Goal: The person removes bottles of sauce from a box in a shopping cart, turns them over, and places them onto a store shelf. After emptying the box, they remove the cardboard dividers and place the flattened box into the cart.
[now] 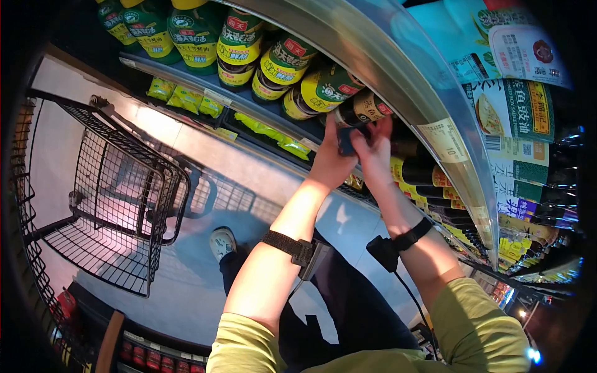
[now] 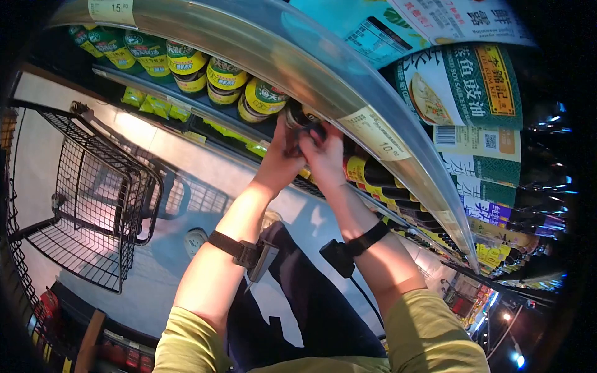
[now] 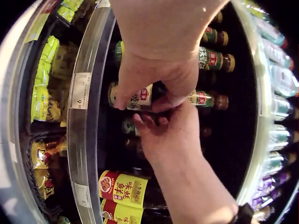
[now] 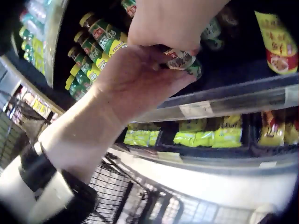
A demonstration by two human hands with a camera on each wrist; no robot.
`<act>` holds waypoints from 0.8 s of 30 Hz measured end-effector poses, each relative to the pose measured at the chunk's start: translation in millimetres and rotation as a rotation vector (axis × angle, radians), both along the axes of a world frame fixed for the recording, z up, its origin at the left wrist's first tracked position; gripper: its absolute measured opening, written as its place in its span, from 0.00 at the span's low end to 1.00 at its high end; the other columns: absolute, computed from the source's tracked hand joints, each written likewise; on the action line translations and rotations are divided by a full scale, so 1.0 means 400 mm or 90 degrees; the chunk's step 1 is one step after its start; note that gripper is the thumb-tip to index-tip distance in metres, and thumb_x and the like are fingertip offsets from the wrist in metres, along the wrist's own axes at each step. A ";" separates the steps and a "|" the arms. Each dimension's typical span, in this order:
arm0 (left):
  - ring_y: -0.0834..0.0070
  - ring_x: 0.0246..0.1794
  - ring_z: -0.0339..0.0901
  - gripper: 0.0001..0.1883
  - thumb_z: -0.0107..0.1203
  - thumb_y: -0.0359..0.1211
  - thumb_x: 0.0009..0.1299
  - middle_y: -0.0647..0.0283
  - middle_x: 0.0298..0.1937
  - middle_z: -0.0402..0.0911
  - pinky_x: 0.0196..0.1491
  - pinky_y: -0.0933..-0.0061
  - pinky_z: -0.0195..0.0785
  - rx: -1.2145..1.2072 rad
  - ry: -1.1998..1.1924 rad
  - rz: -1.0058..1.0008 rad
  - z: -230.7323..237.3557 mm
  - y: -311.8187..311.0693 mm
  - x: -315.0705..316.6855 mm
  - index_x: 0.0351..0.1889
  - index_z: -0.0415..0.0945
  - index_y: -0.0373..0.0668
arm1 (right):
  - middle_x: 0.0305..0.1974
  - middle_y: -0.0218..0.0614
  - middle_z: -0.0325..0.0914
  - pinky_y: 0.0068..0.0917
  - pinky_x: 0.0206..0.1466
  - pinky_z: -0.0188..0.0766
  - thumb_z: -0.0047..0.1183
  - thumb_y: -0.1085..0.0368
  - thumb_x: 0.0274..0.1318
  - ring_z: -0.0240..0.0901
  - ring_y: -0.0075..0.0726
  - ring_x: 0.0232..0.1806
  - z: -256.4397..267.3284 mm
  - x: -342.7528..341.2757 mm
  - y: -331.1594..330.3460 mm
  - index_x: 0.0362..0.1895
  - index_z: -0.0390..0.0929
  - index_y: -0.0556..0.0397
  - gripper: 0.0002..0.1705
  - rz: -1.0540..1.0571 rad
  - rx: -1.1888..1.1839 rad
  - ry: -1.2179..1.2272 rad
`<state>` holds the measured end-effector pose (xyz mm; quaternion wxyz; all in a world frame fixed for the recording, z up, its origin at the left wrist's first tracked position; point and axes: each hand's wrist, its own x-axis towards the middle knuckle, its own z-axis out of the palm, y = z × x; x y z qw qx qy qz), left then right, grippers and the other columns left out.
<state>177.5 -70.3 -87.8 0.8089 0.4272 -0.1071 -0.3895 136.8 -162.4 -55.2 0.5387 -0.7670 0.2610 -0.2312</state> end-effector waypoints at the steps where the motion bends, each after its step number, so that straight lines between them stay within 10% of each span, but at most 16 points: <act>1: 0.64 0.65 0.65 0.50 0.53 0.21 0.58 0.50 0.64 0.65 0.61 0.71 0.61 0.030 -0.039 0.038 -0.025 -0.010 -0.011 0.75 0.32 0.44 | 0.50 0.43 0.72 0.32 0.56 0.66 0.61 0.65 0.51 0.70 0.36 0.51 -0.008 0.019 0.009 0.59 0.64 0.58 0.31 0.007 0.016 -0.024; 9: 0.51 0.68 0.60 0.49 0.49 0.24 0.56 0.38 0.67 0.62 0.65 0.70 0.56 0.148 -0.102 -0.001 -0.003 -0.003 -0.032 0.75 0.35 0.45 | 0.46 0.54 0.77 0.35 0.51 0.68 0.66 0.55 0.49 0.74 0.54 0.47 0.005 0.008 0.004 0.52 0.70 0.63 0.33 -0.110 -0.153 0.144; 14: 0.51 0.67 0.62 0.49 0.50 0.24 0.54 0.39 0.66 0.63 0.64 0.68 0.58 0.185 -0.069 -0.122 0.033 -0.024 -0.066 0.76 0.37 0.47 | 0.46 0.44 0.77 0.34 0.48 0.70 0.64 0.58 0.52 0.74 0.42 0.44 -0.007 -0.058 -0.068 0.51 0.71 0.59 0.27 -0.151 -0.065 0.126; 16: 0.52 0.67 0.63 0.49 0.50 0.23 0.54 0.41 0.67 0.62 0.63 0.68 0.59 0.146 -0.076 -0.058 -0.005 -0.044 -0.101 0.75 0.39 0.46 | 0.42 0.34 0.75 0.29 0.44 0.71 0.60 0.60 0.57 0.71 0.31 0.40 0.035 -0.049 -0.069 0.51 0.70 0.53 0.20 -0.264 0.185 0.206; 17: 0.52 0.67 0.63 0.49 0.50 0.23 0.54 0.41 0.67 0.62 0.63 0.68 0.59 0.147 -0.074 -0.057 -0.015 -0.047 -0.115 0.75 0.39 0.46 | 0.48 0.35 0.72 0.31 0.43 0.76 0.64 0.59 0.53 0.73 0.36 0.45 -0.001 -0.064 -0.127 0.62 0.56 0.41 0.37 -0.264 0.243 0.219; 20: 0.55 0.68 0.62 0.48 0.51 0.22 0.53 0.44 0.69 0.61 0.64 0.70 0.58 0.188 -0.149 0.011 -0.004 -0.020 -0.133 0.75 0.43 0.45 | 0.48 0.30 0.72 0.27 0.45 0.71 0.54 0.63 0.61 0.70 0.27 0.44 0.050 -0.028 -0.108 0.57 0.66 0.43 0.20 -0.342 0.231 0.237; 21: 0.56 0.68 0.61 0.47 0.51 0.22 0.52 0.46 0.69 0.60 0.66 0.70 0.55 0.184 -0.070 -0.022 0.020 -0.002 -0.128 0.74 0.45 0.45 | 0.51 0.37 0.71 0.37 0.46 0.77 0.64 0.56 0.52 0.72 0.40 0.46 0.042 -0.036 -0.129 0.62 0.56 0.40 0.38 -0.329 0.222 0.220; 24: 0.58 0.70 0.58 0.46 0.52 0.21 0.52 0.48 0.69 0.60 0.69 0.71 0.51 0.159 0.010 -0.038 0.024 0.019 -0.145 0.73 0.49 0.44 | 0.51 0.37 0.71 0.36 0.46 0.76 0.63 0.57 0.54 0.72 0.39 0.47 0.010 -0.032 -0.177 0.61 0.58 0.41 0.34 -0.369 0.168 0.240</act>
